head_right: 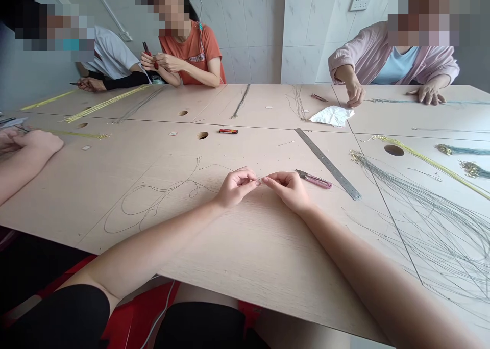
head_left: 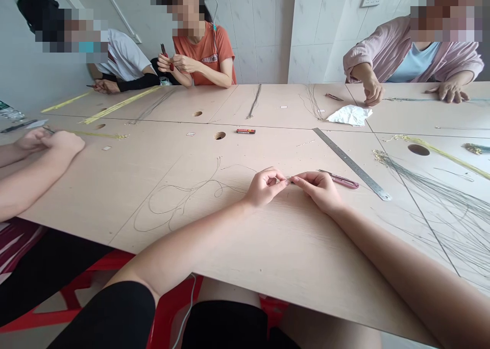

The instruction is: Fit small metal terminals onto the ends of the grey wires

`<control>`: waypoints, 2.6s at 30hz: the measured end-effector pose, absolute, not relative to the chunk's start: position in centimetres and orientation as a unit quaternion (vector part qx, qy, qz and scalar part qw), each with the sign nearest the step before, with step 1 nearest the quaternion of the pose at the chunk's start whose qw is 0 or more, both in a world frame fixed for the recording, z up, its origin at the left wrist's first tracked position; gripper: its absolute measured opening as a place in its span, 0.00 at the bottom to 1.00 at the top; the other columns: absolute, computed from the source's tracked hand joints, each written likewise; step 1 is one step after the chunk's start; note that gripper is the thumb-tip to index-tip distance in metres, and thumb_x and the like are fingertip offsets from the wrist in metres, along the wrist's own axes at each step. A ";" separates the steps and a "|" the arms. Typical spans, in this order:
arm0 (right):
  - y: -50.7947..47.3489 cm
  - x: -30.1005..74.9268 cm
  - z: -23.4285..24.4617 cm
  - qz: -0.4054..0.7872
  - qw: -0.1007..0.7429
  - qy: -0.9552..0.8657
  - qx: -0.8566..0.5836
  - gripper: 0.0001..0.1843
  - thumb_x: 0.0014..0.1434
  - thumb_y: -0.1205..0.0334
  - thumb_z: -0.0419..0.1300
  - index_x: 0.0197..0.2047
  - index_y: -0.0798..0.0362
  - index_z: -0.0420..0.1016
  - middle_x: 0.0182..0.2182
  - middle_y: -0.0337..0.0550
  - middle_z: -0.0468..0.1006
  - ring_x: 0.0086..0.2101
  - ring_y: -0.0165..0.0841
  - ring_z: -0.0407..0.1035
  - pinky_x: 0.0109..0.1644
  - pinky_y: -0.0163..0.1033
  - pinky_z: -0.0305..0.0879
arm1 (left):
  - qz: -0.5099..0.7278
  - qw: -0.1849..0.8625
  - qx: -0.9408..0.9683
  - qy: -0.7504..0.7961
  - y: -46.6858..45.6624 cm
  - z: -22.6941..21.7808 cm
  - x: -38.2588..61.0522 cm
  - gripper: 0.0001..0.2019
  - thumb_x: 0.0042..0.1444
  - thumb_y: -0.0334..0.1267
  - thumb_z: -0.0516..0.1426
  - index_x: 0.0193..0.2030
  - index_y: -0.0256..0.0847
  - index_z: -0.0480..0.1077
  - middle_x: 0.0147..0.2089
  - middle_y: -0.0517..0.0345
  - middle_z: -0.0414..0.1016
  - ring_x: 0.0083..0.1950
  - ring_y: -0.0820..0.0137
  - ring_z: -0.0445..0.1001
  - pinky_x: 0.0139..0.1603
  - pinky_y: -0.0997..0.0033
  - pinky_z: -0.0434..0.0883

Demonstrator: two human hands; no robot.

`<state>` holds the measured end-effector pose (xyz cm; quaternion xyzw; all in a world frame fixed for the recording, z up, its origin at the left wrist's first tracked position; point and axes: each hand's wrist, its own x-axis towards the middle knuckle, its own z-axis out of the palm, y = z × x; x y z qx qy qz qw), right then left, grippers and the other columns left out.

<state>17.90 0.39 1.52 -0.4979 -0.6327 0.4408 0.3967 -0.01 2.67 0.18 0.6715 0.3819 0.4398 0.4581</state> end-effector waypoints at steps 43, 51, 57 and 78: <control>1.2 17.9 -1.0 0.086 0.363 -0.744 -0.555 0.14 0.68 0.57 0.43 0.46 0.52 0.66 0.41 0.50 0.76 0.39 0.39 0.68 0.45 0.43 0.60 | 0.516 0.474 0.571 0.428 3.0 0.5 -0.3 0.14 0.48 0.48 0.63 0.27 0.41 0.66 0.17 0.69 0.55 0.17 0.81 0.49 0.17 0.77 0.46; 1.1 18.3 -0.1 0.284 0.428 -0.687 -0.514 0.27 0.65 0.38 0.39 0.33 0.50 0.65 0.30 0.44 0.71 0.30 0.34 0.64 0.36 0.39 0.60 | 0.535 0.408 0.624 0.397 2.7 0.3 -0.1 0.13 0.51 0.46 0.61 0.26 0.39 0.68 0.26 0.63 0.65 0.21 0.80 0.55 0.22 0.75 0.53; 0.9 17.9 0.6 0.396 0.476 -0.628 -0.470 0.27 0.61 0.33 0.46 0.28 0.49 0.58 0.23 0.36 0.61 0.22 0.28 0.54 0.28 0.37 0.53 | 0.531 0.379 0.666 0.362 2.5 0.3 -0.1 0.11 0.54 0.43 0.60 0.26 0.39 0.68 0.27 0.62 0.66 0.23 0.79 0.55 0.24 0.74 0.54; 1.5 17.9 0.7 0.718 0.468 -0.449 -0.253 0.41 0.42 0.16 0.42 0.14 0.50 0.49 0.10 0.31 0.44 0.15 0.24 0.39 0.19 0.34 0.36 | 0.540 0.326 0.709 0.317 2.8 -0.1 0.0 0.11 0.56 0.41 0.59 0.27 0.39 0.69 0.27 0.61 0.66 0.23 0.79 0.57 0.23 0.75 0.56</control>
